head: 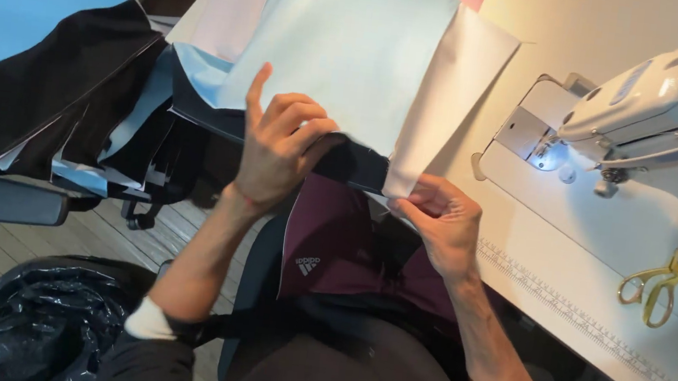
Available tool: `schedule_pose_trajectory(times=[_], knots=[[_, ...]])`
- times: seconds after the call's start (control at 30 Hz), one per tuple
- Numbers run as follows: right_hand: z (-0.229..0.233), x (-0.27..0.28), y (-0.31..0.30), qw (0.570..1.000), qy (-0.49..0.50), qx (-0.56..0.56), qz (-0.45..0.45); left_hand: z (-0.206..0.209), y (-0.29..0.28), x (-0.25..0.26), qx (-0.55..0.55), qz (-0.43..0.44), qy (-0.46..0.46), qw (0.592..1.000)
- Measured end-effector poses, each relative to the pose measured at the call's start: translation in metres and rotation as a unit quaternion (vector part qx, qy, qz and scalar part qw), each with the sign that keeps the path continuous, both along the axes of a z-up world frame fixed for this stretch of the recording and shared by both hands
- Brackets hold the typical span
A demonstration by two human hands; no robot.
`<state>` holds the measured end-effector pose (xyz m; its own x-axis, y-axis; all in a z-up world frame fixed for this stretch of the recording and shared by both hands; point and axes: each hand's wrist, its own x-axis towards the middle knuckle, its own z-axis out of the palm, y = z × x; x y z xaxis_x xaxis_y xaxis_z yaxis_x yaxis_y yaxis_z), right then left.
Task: Sewing together panels of light blue and pink leather/synthetic material using an industrial sewing machine.
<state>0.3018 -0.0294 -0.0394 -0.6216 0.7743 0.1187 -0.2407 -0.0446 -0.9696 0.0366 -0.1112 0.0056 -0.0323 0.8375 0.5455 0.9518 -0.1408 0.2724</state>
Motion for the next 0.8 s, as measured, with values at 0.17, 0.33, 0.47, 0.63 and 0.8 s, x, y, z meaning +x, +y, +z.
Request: schedule_pose_trajectory(times=[0.17, 0.33, 0.47, 0.63, 0.8], knots=[[0.004, 0.013, -0.016, 0.993, -0.106, 0.021, -0.037, -0.016, 0.04, -0.018, 0.097, -0.061, 0.022, 0.993], [0.004, 0.025, -0.032, 0.987, -0.142, 0.026, -0.065, 0.005, 0.022, 0.014, 0.131, -0.042, 0.018, 0.99], [0.012, 0.025, -0.043, 0.98, -0.18, 0.06, -0.065, -0.035, -0.036, 0.08, 0.139, 0.144, -0.265, 0.943], [0.008, 0.023, -0.068, 0.971, -0.215, 0.108, -0.001, -0.091, -0.052, 0.128, -0.053, 0.133, -0.683, 0.716], [0.019, 0.024, -0.073, 0.923, -0.25, 0.29, 0.04, -0.1, -0.044, 0.141, -0.022, 0.053, -0.773, 0.632]])
